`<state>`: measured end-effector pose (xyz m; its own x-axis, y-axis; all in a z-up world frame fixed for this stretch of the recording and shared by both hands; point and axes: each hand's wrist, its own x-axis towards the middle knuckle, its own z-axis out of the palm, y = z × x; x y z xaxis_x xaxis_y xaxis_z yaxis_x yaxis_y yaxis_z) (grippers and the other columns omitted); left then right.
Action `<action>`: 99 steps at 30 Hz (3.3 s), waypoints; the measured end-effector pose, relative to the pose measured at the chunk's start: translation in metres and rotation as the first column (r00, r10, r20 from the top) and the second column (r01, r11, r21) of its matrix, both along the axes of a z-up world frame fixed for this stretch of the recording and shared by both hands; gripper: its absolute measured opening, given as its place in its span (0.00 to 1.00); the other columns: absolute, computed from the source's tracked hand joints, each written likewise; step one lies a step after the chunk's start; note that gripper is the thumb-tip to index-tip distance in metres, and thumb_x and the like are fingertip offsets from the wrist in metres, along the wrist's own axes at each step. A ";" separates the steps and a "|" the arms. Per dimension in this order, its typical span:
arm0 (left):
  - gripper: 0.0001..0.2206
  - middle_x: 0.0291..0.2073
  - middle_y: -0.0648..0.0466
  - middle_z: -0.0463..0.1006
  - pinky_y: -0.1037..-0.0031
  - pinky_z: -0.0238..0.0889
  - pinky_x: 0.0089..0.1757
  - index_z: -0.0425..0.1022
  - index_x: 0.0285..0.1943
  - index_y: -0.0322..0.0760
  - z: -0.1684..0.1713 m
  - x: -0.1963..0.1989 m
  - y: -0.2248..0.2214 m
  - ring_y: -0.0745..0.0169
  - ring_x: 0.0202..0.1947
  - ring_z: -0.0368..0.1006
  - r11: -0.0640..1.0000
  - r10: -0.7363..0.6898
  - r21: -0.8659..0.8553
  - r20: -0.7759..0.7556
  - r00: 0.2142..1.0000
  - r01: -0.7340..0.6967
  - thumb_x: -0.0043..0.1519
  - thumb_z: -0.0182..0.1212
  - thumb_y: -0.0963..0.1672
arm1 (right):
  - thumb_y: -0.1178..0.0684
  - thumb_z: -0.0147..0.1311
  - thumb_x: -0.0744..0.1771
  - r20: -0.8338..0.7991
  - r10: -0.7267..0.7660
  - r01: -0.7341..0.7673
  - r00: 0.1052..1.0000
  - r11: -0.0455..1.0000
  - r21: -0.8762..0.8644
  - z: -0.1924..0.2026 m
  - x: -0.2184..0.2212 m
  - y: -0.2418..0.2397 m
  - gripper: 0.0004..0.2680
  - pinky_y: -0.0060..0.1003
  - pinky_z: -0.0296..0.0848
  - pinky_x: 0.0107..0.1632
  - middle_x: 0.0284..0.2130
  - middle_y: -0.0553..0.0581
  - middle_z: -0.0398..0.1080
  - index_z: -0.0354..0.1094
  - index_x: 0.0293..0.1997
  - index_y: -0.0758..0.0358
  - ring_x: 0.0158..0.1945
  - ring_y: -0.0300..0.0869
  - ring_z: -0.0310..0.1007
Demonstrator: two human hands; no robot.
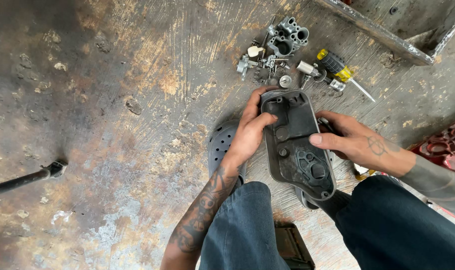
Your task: Disassembling a motorcycle carburetor to inspect and clean internal components
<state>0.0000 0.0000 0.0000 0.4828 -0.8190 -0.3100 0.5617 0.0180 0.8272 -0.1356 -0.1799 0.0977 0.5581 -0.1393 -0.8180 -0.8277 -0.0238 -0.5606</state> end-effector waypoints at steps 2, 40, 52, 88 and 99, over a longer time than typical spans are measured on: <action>0.30 0.58 0.45 0.71 0.67 0.59 0.57 0.62 0.69 0.37 0.000 0.000 0.000 0.52 0.56 0.66 1.000 0.021 0.007 0.003 1.000 -0.021 0.51 0.47 0.37 | 0.37 0.54 0.59 0.034 0.083 -0.081 0.996 0.995 -0.055 -0.012 -0.004 -0.001 0.28 0.42 0.67 0.36 0.36 0.63 0.72 0.69 0.59 0.69 0.35 0.47 0.70; 0.29 0.64 0.49 0.69 0.66 0.66 0.64 0.70 0.66 0.39 0.030 0.007 0.017 0.51 0.65 0.69 0.995 0.056 0.021 0.689 0.723 -0.097 0.52 0.52 0.32 | 0.44 0.68 0.56 0.069 0.602 -0.413 0.795 0.623 -0.665 0.005 0.007 -0.011 0.28 0.42 0.80 0.42 0.57 0.57 0.71 0.67 0.63 0.53 0.45 0.49 0.78; 0.34 0.57 0.46 0.70 0.61 0.64 0.61 0.66 0.68 0.40 -0.015 0.000 0.013 0.50 0.59 0.68 0.925 0.013 0.339 0.423 0.906 -0.171 0.49 0.46 0.31 | 0.43 0.56 0.64 0.106 0.458 -0.358 0.883 0.801 -0.480 -0.052 0.000 -0.013 0.23 0.47 0.80 0.50 0.58 0.64 0.72 0.62 0.65 0.61 0.53 0.51 0.77; 0.28 0.57 0.47 0.74 0.48 0.63 0.55 0.67 0.69 0.45 -0.102 -0.016 0.017 0.37 0.55 0.74 0.684 -0.600 0.729 0.546 0.585 0.022 0.57 0.61 0.50 | 0.44 0.50 0.68 0.092 0.624 -0.394 0.776 0.593 -0.702 -0.175 -0.050 -0.052 0.15 0.56 0.78 0.49 0.46 0.58 0.76 0.68 0.61 0.46 0.51 0.56 0.79; 0.35 0.68 0.36 0.64 0.44 0.61 0.61 0.55 0.78 0.38 -0.044 0.002 0.001 0.32 0.67 0.63 0.615 -0.548 0.786 0.364 0.753 0.067 0.64 0.58 0.55 | 0.45 0.45 0.72 0.093 0.245 -0.119 0.965 0.726 -0.677 -0.228 -0.169 -0.087 0.14 0.49 0.80 0.46 0.47 0.61 0.73 0.69 0.64 0.51 0.51 0.56 0.78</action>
